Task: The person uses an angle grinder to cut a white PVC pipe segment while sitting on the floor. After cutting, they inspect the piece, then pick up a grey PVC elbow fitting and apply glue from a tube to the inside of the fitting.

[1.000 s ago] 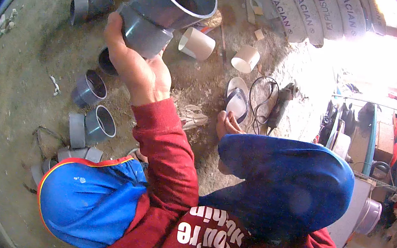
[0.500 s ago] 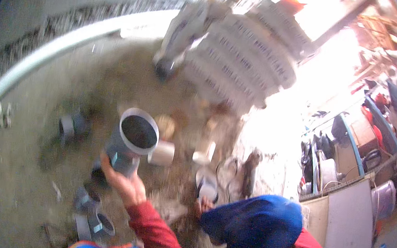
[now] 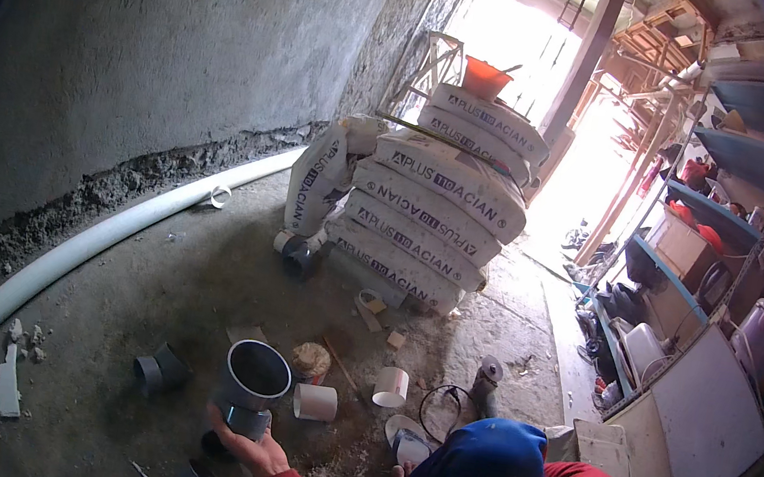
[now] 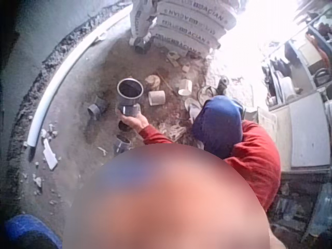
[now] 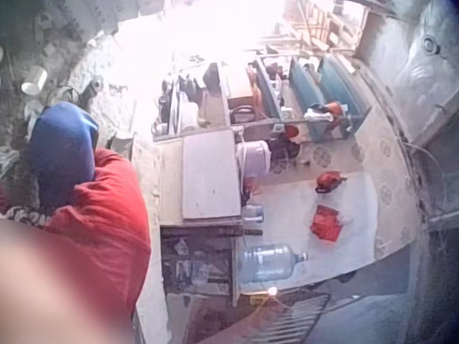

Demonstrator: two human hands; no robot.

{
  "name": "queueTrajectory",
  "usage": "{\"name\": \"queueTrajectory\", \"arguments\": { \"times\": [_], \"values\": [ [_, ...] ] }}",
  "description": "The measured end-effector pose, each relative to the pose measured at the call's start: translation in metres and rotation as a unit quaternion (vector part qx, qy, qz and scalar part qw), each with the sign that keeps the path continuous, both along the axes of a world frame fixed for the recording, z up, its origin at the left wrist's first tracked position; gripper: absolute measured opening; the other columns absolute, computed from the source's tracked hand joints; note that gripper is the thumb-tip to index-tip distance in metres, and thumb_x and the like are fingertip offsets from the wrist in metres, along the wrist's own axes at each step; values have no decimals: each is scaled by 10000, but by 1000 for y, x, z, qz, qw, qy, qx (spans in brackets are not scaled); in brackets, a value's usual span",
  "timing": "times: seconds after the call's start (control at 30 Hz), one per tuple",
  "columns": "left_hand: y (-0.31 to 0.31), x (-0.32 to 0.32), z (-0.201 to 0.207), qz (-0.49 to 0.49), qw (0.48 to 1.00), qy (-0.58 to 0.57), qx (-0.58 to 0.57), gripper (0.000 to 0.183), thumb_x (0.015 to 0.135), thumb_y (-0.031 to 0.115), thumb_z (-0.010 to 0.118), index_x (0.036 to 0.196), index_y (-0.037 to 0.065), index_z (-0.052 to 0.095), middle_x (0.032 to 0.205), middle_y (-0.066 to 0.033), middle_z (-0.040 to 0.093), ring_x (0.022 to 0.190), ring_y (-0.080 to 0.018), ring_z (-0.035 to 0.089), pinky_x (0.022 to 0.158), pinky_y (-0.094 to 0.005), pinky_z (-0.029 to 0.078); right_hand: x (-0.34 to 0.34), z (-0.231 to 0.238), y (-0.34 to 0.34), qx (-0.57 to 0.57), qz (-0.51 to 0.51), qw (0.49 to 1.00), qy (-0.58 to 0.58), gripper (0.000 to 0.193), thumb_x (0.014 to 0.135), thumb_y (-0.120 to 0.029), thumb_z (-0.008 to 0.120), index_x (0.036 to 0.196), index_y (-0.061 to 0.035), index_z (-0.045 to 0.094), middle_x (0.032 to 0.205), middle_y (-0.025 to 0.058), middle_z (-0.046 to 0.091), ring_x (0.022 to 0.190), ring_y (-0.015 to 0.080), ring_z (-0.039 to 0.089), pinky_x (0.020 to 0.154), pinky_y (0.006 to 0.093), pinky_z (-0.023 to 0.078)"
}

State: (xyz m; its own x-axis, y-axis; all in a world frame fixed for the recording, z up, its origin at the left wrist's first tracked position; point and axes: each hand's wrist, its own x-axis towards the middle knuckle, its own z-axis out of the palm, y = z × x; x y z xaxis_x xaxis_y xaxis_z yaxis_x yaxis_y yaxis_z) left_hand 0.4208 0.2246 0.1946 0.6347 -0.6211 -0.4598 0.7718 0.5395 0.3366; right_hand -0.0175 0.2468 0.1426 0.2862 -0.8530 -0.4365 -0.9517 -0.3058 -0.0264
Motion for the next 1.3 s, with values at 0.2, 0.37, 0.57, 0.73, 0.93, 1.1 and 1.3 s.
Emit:
{"name": "queueTrajectory", "arguments": {
  "times": [0.2, 0.37, 0.57, 0.73, 0.93, 1.1, 1.3],
  "values": [
    [-1, -5, 3, -2, 1000, 21, -13, 627, 900, 623, 605, 1362, 212, 497, 1292, -18, 572, 1068, -209, 551, 836, -433, 400, 2, 9, -6, -6, -17, 1000, -4, 287, 1010, -331, 555, 1036, -55, 630, 992, 191, 628, 1001, 280, 602, 811, 378, 522],
    [0, -5, -1, -24, 1000, 3, -9, 684, 923, 640, 552, 1423, 183, 455, 1382, -32, 530, 1237, -236, 507, 964, -472, 353, 7, 13, -21, -13, -21, 1000, -2, 291, 1001, -338, 568, 1006, -55, 632, 959, 178, 624, 965, 270, 600, 790, 376, 517],
    [0, -5, 2, -22, 1000, 18, -13, 617, 878, 642, 621, 1318, 224, 507, 1240, -24, 582, 994, -223, 552, 778, -424, 415, 16, 19, -31, -24, -20, 1000, -5, 298, 991, -347, 583, 970, -54, 635, 920, 163, 618, 921, 259, 597, 765, 373, 512],
    [4, 0, 6, -20, 999, 21, -20, 610, 878, 637, 626, 1319, 232, 509, 1246, -25, 578, 1007, -226, 550, 786, -436, 413, 22, 23, -35, -29, -20, 999, -7, 306, 982, -354, 595, 941, -54, 638, 888, 150, 614, 885, 249, 595, 744, 371, 507],
    [9, 9, 3, 3, 999, 18, -26, 607, 881, 623, 627, 1329, 232, 507, 1262, -28, 568, 1013, -228, 549, 791, -430, 416, 28, 27, -38, -31, -15, 999, -9, 318, 972, -363, 610, 905, -54, 641, 848, 135, 609, 842, 237, 593, 719, 369, 501],
    [15, 16, 0, 6, 1000, 20, -8, 603, 883, 610, 623, 1338, 234, 502, 1256, -34, 567, 1005, -226, 547, 792, -423, 419, 30, 28, -41, -35, -14, 999, -12, 329, 963, -370, 623, 876, -53, 644, 816, 123, 604, 806, 228, 591, 698, 367, 497],
    [25, 22, 9, 33, 999, 10, 18, 659, 902, 622, 597, 1387, 188, 493, 1304, -35, 571, 1120, -215, 558, 855, -418, 406, 31, 32, -44, -39, -9, 999, -16, 345, 953, -379, 638, 840, -53, 647, 777, 108, 599, 763, 216, 589, 673, 364, 491]
  ]
}}
